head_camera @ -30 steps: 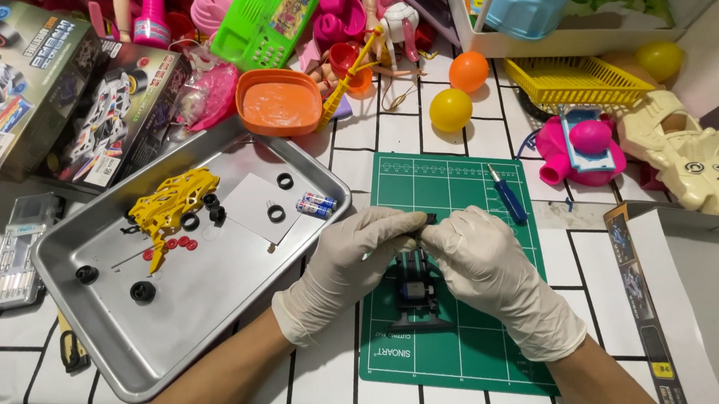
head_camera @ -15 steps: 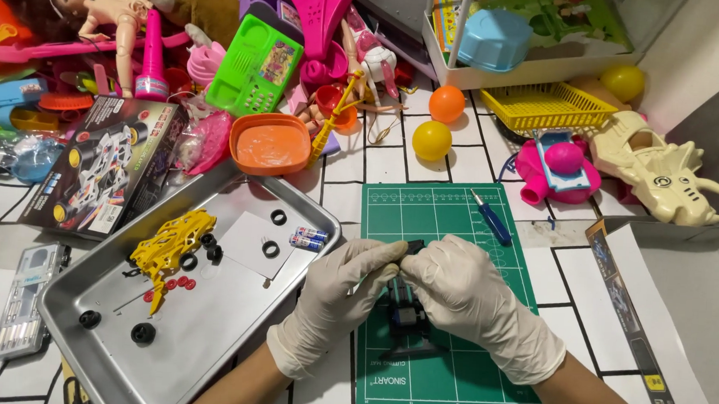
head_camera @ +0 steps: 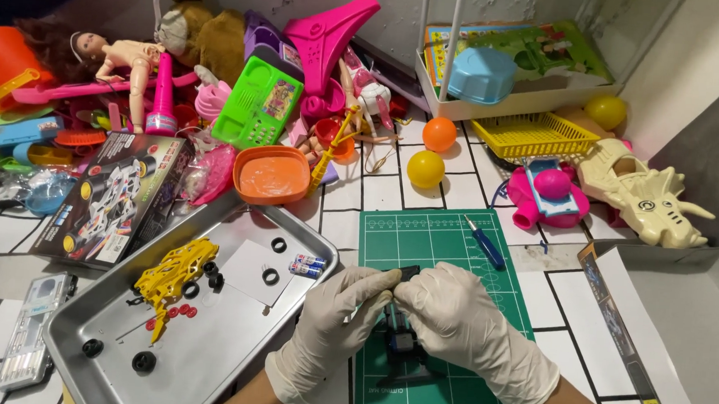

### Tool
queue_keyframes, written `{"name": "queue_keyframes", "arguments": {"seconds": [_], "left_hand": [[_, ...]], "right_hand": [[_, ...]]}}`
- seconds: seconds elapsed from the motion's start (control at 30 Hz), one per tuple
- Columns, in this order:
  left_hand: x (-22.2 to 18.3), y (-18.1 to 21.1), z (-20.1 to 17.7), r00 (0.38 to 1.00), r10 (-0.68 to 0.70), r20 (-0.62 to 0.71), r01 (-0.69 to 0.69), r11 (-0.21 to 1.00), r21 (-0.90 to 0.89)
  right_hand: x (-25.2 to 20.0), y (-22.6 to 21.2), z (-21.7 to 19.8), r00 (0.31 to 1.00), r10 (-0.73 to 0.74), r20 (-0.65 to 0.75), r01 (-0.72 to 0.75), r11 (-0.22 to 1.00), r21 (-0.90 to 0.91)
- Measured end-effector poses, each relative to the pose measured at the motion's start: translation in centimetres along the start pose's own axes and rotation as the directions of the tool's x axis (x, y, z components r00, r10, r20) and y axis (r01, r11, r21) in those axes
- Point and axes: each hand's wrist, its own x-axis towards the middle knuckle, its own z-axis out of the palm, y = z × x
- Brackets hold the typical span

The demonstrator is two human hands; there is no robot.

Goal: Assembling a mini 4WD toy car chassis, including installing the motor and gears.

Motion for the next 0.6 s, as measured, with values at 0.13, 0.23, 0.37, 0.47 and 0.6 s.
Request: {"name": "queue_keyframes", "arguments": {"seconds": [0.13, 0.23, 0.37, 0.47, 0.6], "left_hand": [[0.0, -0.19, 0.25, 1.0, 0.015, -0.02, -0.015, 1.0, -0.003], [0.24, 0.03, 0.29, 0.999, 0.019, -0.039, -0.019, 1.0, -0.014], [0.12, -0.26, 0.32, 1.0, 0.022, -0.014, -0.022, 1.0, 0.005], [-0.09, -0.43, 0.35, 0.998, 0.054, -0.021, -0.054, 0.999, 0.005], [-0.49, -0.74, 0.44, 0.998, 0.063, -0.013, -0.063, 0.998, 0.016]], "right_hand": [[-0.27, 0.23, 0.28, 1.0, 0.013, 0.02, -0.013, 1.0, 0.009], [-0.07, 0.08, 0.1, 1.0, 0.011, -0.002, -0.011, 1.0, 0.015], [0.17, 0.06, -0.14, 1.0, -0.005, -0.012, 0.005, 1.0, -0.009], [0.33, -0.17, -0.27, 1.0, 0.013, -0.027, -0.012, 1.0, 0.01], [0.1, -0.02, -0.06, 1.0, 0.012, -0.019, -0.011, 1.0, 0.014]]}}
